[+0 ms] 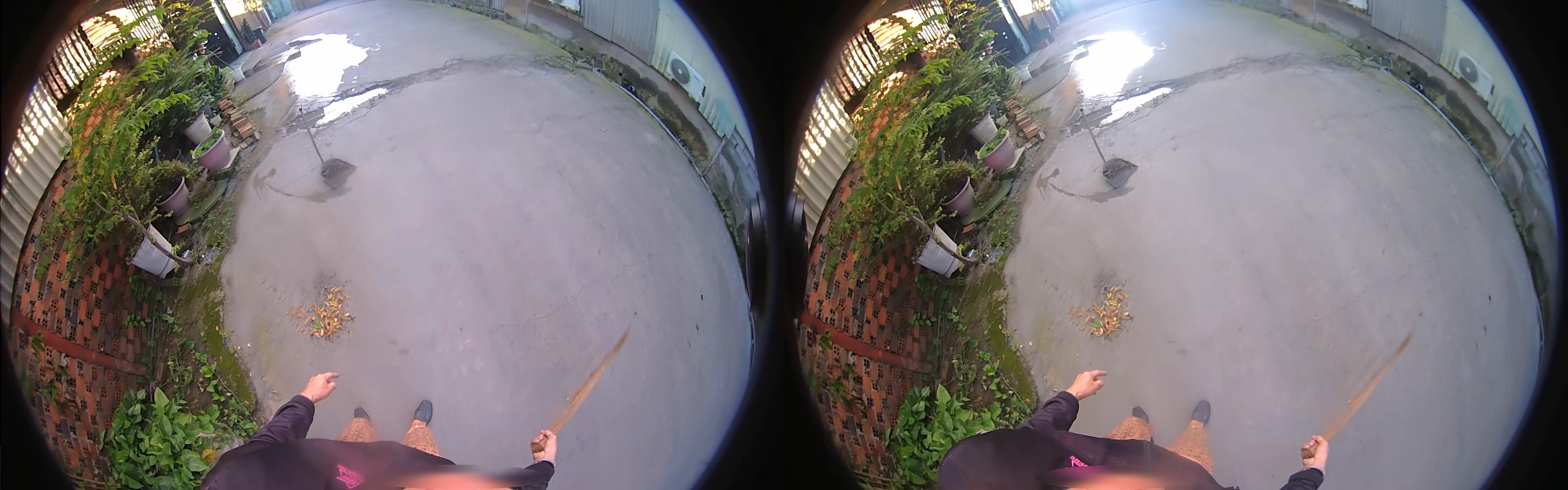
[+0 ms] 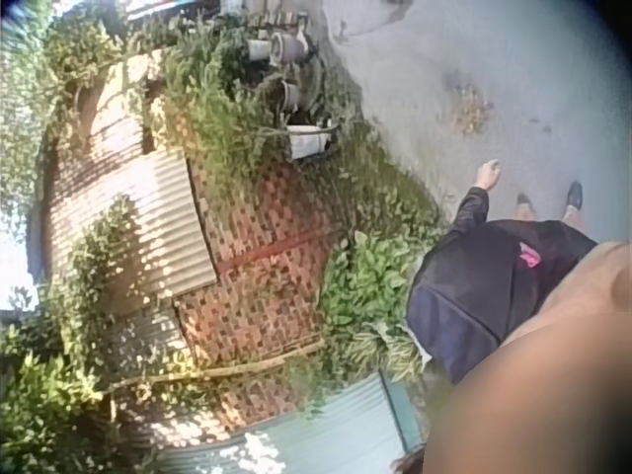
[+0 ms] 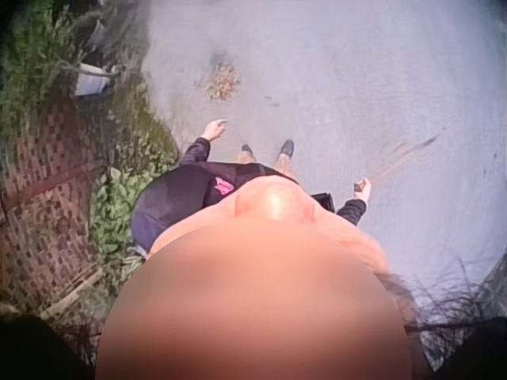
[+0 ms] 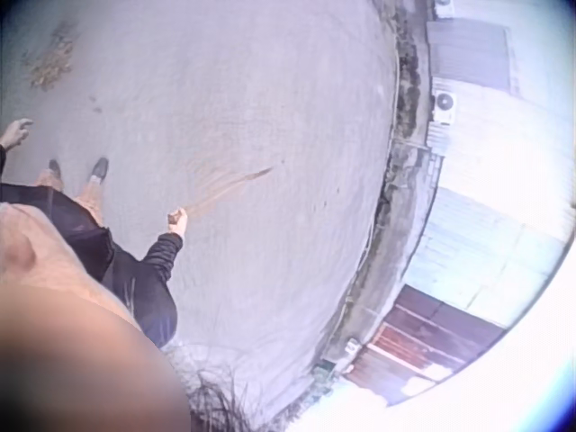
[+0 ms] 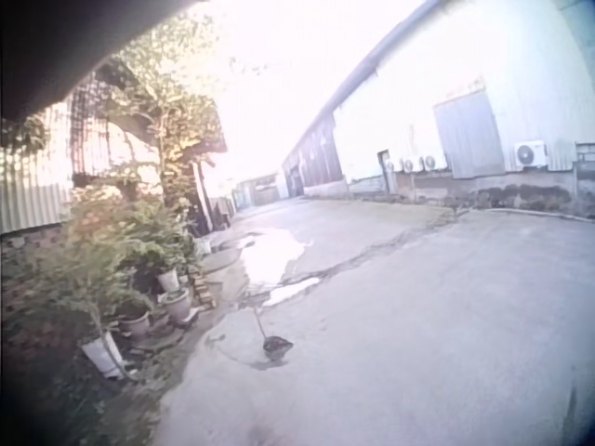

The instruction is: The person sweeps scattered leaves and debris on a concrete outdoor surface using a traditional straw broom and a dustpan. They gather the leaves into piles and scoop them into the dustpan, moving across the area to collect debris from multiple spots.

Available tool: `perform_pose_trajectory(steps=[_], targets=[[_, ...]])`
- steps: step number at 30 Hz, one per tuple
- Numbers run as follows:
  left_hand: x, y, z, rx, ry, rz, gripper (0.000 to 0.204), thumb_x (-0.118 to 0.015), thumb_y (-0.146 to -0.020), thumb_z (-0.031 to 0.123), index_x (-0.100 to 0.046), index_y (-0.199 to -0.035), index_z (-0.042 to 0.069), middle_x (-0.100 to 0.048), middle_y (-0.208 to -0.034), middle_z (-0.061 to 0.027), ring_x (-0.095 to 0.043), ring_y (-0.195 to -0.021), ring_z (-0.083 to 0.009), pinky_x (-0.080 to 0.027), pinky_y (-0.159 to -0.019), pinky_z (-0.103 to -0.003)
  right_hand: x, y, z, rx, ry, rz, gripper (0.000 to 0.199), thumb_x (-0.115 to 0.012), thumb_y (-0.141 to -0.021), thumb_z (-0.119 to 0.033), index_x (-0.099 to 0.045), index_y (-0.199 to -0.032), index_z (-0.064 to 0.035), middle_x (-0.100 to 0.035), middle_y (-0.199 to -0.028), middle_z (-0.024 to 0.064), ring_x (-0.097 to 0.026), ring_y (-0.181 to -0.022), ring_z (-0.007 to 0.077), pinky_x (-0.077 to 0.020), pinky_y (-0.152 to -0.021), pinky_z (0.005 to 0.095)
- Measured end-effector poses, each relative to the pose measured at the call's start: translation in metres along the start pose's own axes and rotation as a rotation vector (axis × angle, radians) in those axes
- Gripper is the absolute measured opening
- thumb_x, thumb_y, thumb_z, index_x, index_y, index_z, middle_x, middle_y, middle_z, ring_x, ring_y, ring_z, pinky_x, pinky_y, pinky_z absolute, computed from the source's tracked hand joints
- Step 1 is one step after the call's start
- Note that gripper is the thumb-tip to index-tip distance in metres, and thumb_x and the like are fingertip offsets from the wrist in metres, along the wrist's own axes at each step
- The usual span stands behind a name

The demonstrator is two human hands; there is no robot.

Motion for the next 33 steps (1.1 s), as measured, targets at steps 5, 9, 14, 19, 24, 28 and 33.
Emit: perform_pose_trajectory(steps=[5, 9, 14, 19, 24, 28, 33], targets=[[-0.071, 0.092, -0.114, 0.586, -0.002, -0.364, 0.043, -0.056, -0.079, 0.022, -0.061, -0.121, 0.015, -0.069, -0.093, -0.0137, -0.068, -0.079, -0.0212, -0.056, -0.072, -0.034, 0.036, -0.075, -0.051, 0.082, -0.150, 0.049, 0.011, -0.055, -0.073, -0.010, -0.048, -0.064, -0.0107, -0.046, -0.052, -0.0001, -0.046, -0.044, 0.0141, -0.0412, -0.041, 0.0254], [-0.076, 0.141, -0.140, 0.675, 0.046, -0.323, 0.044, -0.057, -0.078, 0.020, -0.061, -0.122, 0.016, -0.070, -0.091, -0.0100, -0.068, -0.079, -0.0177, -0.058, -0.067, -0.033, 0.016, -0.065, 0.041, -0.052, 0.352, 0.055, 0.022, -0.053, -0.070, -0.018, -0.044, -0.052, -0.0090, -0.043, -0.048, 0.0052, -0.044, -0.044, 0.0187, -0.0341, -0.041, 0.0292], [-0.077, 0.113, -0.117, 0.600, 0.152, -0.268, 0.045, -0.060, -0.078, 0.014, -0.059, -0.123, 0.010, -0.069, -0.090, -0.0114, -0.067, -0.079, -0.0190, -0.059, -0.067, -0.034, -0.078, 0.045, 0.236, -0.361, 0.765, -0.196, 0.009, -0.053, -0.082, -0.006, -0.048, -0.075, -0.0027, -0.047, -0.058, 0.0073, -0.047, -0.046, 0.0209, -0.0427, -0.045, 0.0351], [-0.080, 0.053, -0.058, 0.400, 0.225, -0.253, 0.044, -0.059, -0.079, 0.017, -0.059, -0.123, 0.010, -0.069, -0.089, -0.0120, -0.067, -0.076, -0.0178, -0.059, -0.067, -0.031, -0.192, 0.108, 0.269, -0.623, 0.592, -0.443, 0.011, -0.052, -0.084, -0.007, -0.048, -0.075, -0.0010, -0.045, -0.059, 0.0034, -0.042, -0.047, 0.0135, -0.0395, -0.045, 0.0260], [-0.057, 0.008, -0.054, 0.264, 0.224, -0.265, 0.045, -0.059, -0.079, 0.016, -0.058, -0.124, 0.012, -0.068, -0.093, -0.0118, -0.066, -0.081, -0.0167, -0.058, -0.068, -0.031, -0.279, 0.143, 0.215, -0.957, -0.372, -0.687, 0.007, -0.047, -0.084, -0.003, -0.047, -0.081, 0.0041, -0.038, -0.059, 0.0006, -0.039, -0.049, 0.0094, -0.0388, -0.045, 0.0233], [-0.021, -0.023, -0.129, 0.460, 0.283, -0.195, 0.045, -0.060, -0.077, 0.012, -0.060, -0.122, 0.013, -0.068, -0.088, -0.0081, -0.065, -0.074, -0.0161, -0.058, -0.061, -0.033, -0.288, 0.134, 0.159, -0.649, -0.609, -0.677, 0.009, -0.049, -0.083, -0.002, -0.046, -0.085, 0.0061, -0.040, -0.060, 0.0016, -0.043, -0.050, 0.0095, -0.0413, -0.044, 0.0235], [0.047, -0.048, -0.195, 0.650, 0.398, -0.062, 0.045, -0.056, -0.080, 0.008, -0.056, -0.126, 0.011, -0.065, -0.088, -0.0079, -0.062, -0.076, -0.0165, -0.056, -0.064, -0.035, -0.223, 0.086, 0.068, 0.246, -0.273, -0.216, 0.011, -0.057, -0.084, -0.014, -0.049, -0.078, -0.0100, -0.047, -0.063, -0.0018, -0.047, -0.051, 0.0092, -0.0436, -0.045, 0.0229]])
Point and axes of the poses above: each hand's wrist, its own y-axis away from the middle knuckle, its own x-axis out of the back of the hand, z = x × y, the point moved 10 cm from there along -y, towards the middle knuckle
